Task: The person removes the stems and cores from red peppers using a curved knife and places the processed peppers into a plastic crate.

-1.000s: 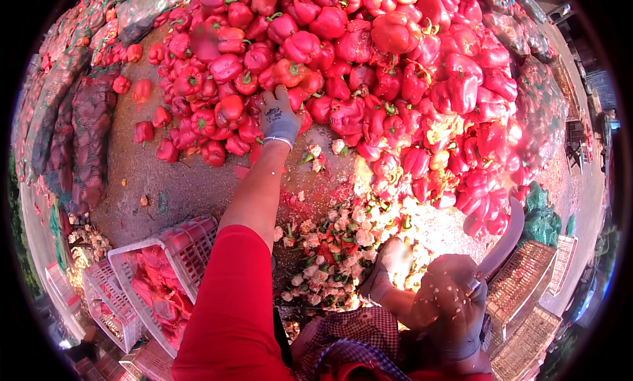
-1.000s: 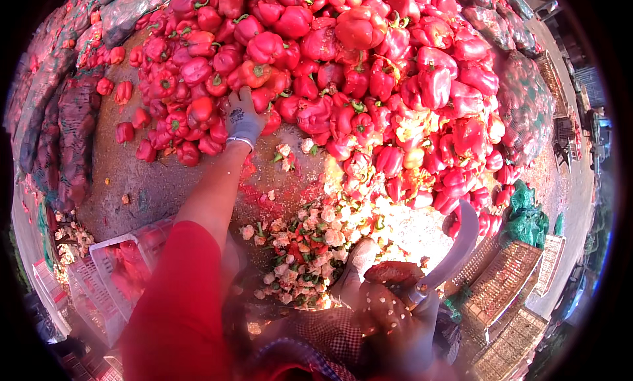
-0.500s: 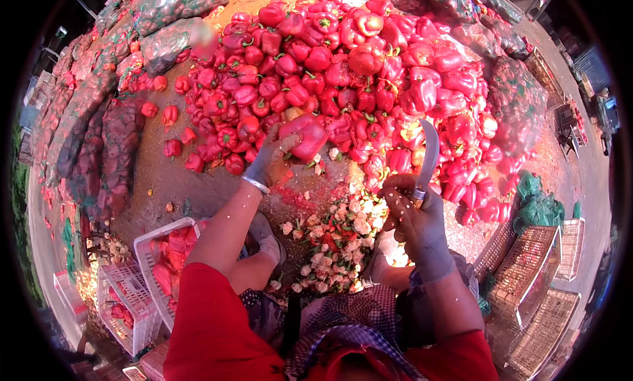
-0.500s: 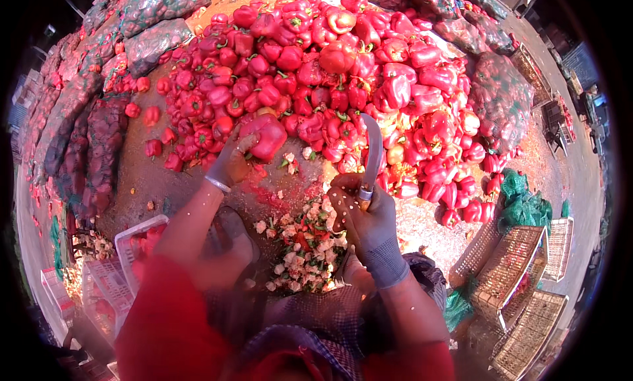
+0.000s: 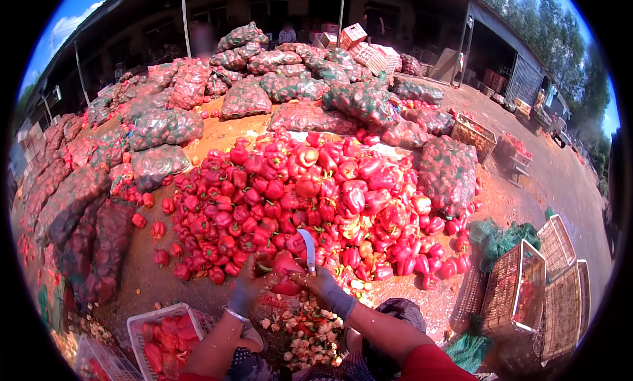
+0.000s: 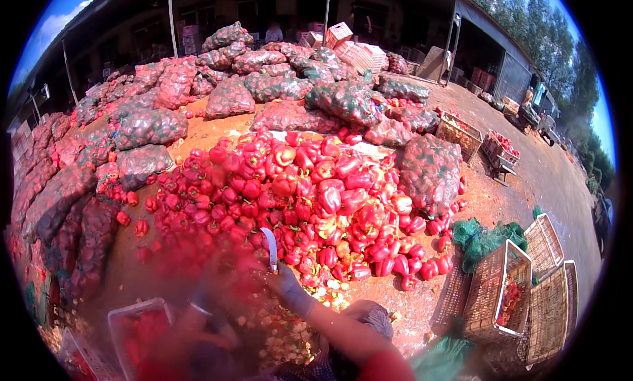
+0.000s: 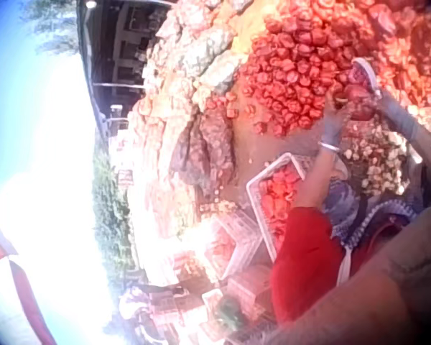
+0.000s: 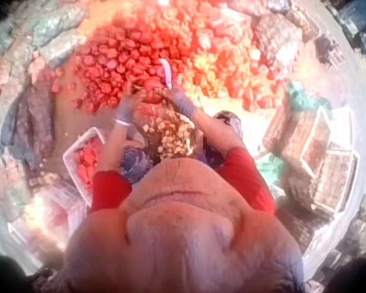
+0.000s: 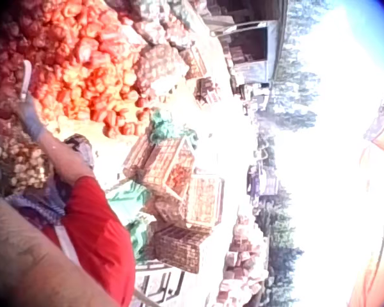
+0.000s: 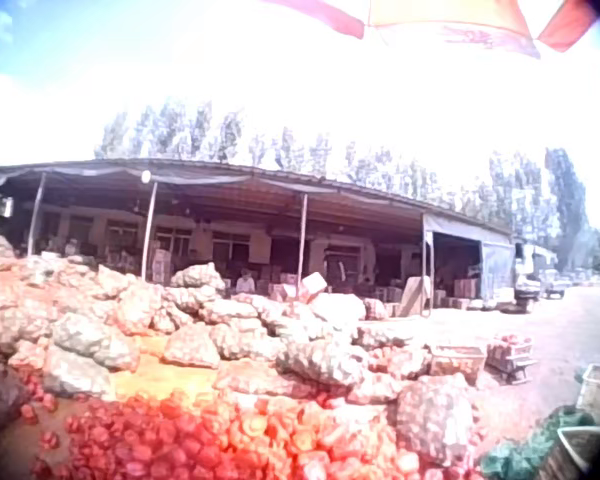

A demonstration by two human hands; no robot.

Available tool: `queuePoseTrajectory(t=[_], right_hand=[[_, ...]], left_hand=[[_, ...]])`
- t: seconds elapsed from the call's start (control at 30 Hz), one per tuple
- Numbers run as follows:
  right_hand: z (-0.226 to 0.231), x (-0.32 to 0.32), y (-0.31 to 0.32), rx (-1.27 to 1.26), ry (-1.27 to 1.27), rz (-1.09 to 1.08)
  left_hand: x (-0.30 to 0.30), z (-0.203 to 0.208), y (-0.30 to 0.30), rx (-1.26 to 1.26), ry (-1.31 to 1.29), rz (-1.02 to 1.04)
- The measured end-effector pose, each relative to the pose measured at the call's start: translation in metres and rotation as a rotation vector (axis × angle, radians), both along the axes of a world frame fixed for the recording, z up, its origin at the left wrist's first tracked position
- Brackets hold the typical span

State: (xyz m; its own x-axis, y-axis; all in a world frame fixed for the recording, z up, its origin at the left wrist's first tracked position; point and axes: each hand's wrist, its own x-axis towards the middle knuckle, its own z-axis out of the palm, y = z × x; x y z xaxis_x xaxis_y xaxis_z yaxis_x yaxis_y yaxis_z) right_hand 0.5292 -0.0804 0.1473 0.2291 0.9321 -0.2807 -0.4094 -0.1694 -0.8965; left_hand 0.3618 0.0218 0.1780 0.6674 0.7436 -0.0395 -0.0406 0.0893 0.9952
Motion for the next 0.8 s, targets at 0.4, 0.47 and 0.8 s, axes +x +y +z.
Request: queuePoseTrajectory(t=[0.4,0.47,0.8], right_hand=[[0.004,-0.008,0.013,0.1,-0.422,-0.095],[0.02,-0.007,0.012,0.04,-0.472,-0.104],[0.011,-0.016,-0.004,0.152,-1.046,0.005]], left_hand=[[0.02,-0.036,0.006,-0.2,-0.409,0.126],[0.014,-0.023,0.012,-0.091,-0.329,0.131],[0.008,-0.021,0.021,0.454,-0.152,0.207]])
